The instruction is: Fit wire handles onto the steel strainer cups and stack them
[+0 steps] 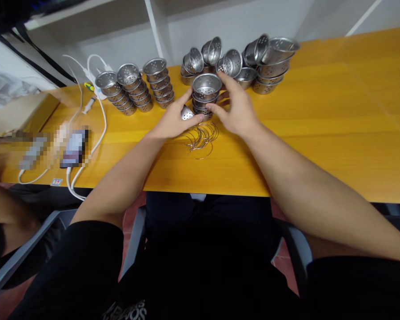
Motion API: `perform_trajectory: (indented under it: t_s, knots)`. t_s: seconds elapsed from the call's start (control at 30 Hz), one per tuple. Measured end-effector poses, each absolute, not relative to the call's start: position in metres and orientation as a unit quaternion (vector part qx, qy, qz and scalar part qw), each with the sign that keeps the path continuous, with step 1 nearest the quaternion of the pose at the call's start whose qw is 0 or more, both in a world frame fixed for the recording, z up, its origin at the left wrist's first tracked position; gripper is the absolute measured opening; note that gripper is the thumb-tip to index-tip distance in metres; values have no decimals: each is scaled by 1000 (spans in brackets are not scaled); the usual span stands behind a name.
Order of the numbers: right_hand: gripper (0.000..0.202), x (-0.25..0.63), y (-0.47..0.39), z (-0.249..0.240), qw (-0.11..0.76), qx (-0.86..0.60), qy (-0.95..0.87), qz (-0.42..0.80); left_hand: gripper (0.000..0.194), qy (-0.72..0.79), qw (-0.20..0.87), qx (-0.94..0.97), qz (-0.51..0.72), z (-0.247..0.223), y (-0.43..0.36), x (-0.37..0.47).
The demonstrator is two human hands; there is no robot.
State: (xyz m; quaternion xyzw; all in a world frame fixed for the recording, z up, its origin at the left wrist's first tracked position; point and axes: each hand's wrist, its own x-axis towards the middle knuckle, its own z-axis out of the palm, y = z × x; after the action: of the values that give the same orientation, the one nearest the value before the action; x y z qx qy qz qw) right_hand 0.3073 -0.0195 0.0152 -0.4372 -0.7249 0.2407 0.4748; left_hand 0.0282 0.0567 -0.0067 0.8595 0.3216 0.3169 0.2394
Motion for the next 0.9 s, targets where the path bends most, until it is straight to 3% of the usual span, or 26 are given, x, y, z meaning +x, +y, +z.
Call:
perform_trajectory:
  t_s: [0.33,0.47,0.53,0.63,0.9]
  knots:
    - [109,302,-22,19,425,-442,-752,243,153,352,215,833,368,-15,74,19]
    - [96,304,-26,24,499,-456,-708,203,161,335,204,837,382,-6,76,5]
    - [83,303,-30,28,547,-455,-681,174,157,320,201,840,389,-1,77,2]
    - [64,297,-42,39,552,-442,-689,158,139,308,193,844,395,5,73,5]
    - [52,273,-64,52,411,-341,-817,218,116,292,180,873,347,20,44,19]
